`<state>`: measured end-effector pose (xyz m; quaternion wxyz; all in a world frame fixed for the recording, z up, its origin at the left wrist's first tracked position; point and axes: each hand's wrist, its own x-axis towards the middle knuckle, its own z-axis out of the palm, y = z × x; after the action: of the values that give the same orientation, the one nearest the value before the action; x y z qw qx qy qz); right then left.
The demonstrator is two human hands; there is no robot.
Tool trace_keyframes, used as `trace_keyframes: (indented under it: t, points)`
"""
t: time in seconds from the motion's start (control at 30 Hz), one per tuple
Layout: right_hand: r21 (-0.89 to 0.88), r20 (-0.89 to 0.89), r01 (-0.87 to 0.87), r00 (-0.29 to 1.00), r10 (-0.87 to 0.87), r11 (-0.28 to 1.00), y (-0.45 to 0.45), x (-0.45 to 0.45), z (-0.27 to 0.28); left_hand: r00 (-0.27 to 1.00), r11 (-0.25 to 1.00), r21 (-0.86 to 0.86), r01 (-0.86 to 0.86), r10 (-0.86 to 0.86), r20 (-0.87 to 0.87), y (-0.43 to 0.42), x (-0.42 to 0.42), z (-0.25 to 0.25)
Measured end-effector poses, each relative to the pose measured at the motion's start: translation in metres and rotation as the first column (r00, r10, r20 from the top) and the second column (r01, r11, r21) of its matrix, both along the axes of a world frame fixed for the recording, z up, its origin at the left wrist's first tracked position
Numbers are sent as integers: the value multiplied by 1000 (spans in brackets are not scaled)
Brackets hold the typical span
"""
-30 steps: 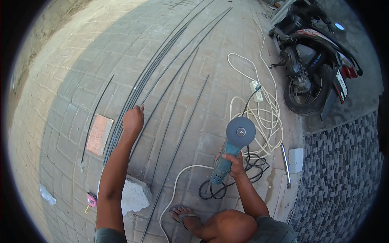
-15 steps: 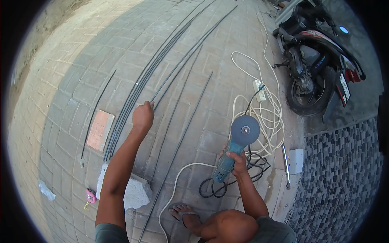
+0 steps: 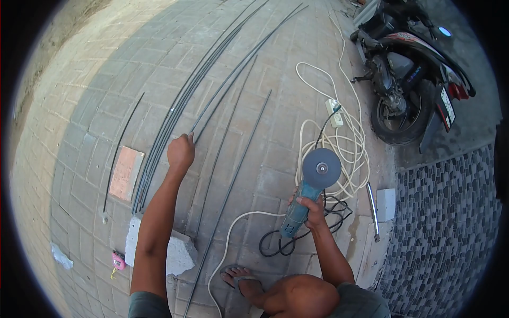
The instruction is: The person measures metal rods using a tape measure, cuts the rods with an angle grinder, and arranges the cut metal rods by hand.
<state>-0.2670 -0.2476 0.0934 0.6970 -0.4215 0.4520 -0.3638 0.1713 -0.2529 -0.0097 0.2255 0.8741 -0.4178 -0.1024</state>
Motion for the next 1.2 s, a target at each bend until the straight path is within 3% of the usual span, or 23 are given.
trace_keyframes:
  t: [0.23,0.47,0.57,0.77,0.9,0.93,1.03,1.1,1.2]
  points:
    - [6,-15,-8,1000,8,1000,7,7,4,998,998,-36,-54,55,24,0,17,20]
    - [11,-29,-33,999,33,999,5,2,-2,999,999,-12,-33,32,-28,-2,4,-2]
    - [-1,-11,-20,1000,20,1000,6,0,0,996,999,4,-38,38,-84,-1,-2,-5]
    - [9,-21,38,999,-37,999,10,6,5,999,993,118,-10,14,-31,-4,3,6]
    - [15,-63,14,998,-13,1000,9,9,-5,984,991,116,73,-53,-169,6,15,6]
    - [66,-76,-36,996,41,997,11,14,-8,971,993,93,72,-49,-234,15,20,12]
    - [-4,-114,-24,993,23,1000,19,30,-8,963,996,46,77,-62,-261,65,42,18]
    - [-37,-62,-108,992,106,993,32,54,-3,972,972,-231,46,-97,-215,140,67,19]
    - [-14,-96,-194,977,192,981,44,74,-8,991,981,-183,-65,42,-126,245,70,30]
